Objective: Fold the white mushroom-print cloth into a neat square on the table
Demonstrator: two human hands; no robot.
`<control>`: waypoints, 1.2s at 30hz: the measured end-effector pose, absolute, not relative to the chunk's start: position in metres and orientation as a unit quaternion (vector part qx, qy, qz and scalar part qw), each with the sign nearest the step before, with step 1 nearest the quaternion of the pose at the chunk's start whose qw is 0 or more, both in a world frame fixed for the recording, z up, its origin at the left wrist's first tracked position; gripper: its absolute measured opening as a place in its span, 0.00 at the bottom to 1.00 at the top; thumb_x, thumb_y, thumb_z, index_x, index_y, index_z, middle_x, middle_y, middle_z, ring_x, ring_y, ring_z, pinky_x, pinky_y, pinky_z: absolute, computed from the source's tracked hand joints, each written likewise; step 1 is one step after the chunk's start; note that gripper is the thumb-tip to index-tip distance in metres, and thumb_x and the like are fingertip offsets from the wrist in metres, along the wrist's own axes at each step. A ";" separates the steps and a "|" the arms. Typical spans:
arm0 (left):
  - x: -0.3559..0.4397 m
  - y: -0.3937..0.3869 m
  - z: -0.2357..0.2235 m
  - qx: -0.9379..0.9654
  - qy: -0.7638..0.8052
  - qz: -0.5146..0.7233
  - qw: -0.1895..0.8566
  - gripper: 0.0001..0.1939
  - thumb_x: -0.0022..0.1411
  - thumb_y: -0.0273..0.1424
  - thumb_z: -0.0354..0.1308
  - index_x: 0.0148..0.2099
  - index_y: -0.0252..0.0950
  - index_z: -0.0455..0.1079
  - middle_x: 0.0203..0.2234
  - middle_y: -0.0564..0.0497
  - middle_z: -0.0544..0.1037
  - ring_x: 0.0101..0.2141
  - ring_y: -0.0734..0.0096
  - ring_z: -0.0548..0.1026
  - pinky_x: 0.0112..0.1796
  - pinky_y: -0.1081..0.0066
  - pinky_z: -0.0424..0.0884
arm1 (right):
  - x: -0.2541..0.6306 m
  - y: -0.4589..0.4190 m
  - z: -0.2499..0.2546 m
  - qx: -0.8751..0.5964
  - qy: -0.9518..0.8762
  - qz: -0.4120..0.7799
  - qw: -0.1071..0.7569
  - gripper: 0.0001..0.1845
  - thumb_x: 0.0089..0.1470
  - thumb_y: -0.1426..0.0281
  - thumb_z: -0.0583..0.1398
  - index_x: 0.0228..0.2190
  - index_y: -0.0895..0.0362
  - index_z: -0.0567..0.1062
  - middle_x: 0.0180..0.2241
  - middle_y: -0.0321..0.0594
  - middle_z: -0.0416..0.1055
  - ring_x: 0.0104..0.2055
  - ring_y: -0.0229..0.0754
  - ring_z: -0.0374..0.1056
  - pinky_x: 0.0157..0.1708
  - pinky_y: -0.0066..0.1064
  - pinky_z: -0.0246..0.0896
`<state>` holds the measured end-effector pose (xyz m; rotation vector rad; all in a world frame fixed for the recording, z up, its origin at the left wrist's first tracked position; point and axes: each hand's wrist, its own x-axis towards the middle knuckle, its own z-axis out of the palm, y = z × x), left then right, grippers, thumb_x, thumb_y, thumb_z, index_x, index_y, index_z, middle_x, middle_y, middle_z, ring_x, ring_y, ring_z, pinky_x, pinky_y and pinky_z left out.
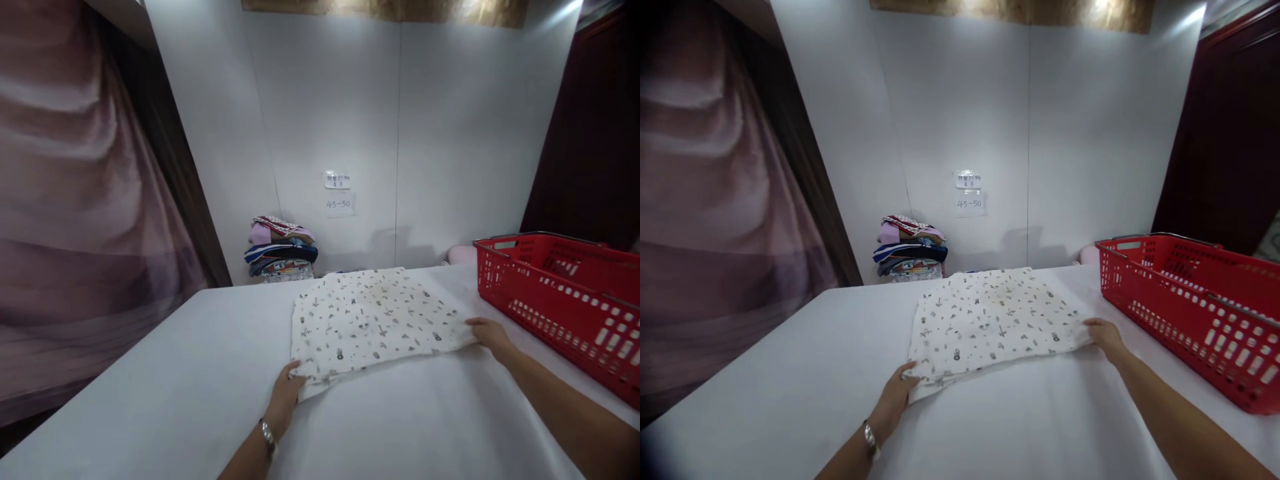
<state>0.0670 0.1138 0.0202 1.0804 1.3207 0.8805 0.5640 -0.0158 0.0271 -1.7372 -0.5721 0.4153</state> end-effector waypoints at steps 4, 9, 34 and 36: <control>0.063 0.106 0.017 0.491 0.572 0.413 0.512 0.30 0.44 0.37 0.62 0.51 0.35 0.65 0.23 0.55 0.70 0.23 0.72 0.69 0.26 0.72 0.64 | 0.550 -0.028 0.012 -0.831 -0.329 0.026 0.449 0.14 0.30 0.77 0.59 0.26 0.57 0.77 0.39 0.51 0.73 0.48 0.60 0.65 0.45 0.49 0.61; 0.093 0.087 0.051 0.523 0.535 0.493 0.443 0.23 0.44 0.32 0.63 0.46 0.38 0.69 0.44 0.47 0.73 0.46 0.61 0.69 0.45 0.68 0.65 | 0.436 0.004 0.043 -0.695 -0.519 0.165 0.469 0.16 0.43 0.67 0.59 0.38 0.53 0.77 0.45 0.44 0.72 0.48 0.51 0.66 0.49 0.46 0.59; 0.115 0.032 0.048 0.506 0.452 0.466 0.568 0.34 0.49 0.25 0.52 0.60 0.37 0.55 0.29 0.51 0.74 0.26 0.74 0.70 0.26 0.75 0.67 | 0.256 0.029 0.039 -0.542 -0.512 0.379 0.549 0.13 0.47 0.58 0.60 0.27 0.55 0.76 0.26 0.35 0.70 0.32 0.40 0.64 0.35 0.32 0.60; 0.109 0.035 0.046 0.490 0.474 0.466 0.564 0.34 0.49 0.25 0.51 0.60 0.37 0.56 0.30 0.51 0.75 0.25 0.74 0.70 0.25 0.75 0.67 | 0.259 0.031 0.038 -0.527 -0.442 0.434 0.581 0.14 0.46 0.57 0.61 0.25 0.56 0.75 0.23 0.34 0.69 0.30 0.39 0.64 0.35 0.32 0.60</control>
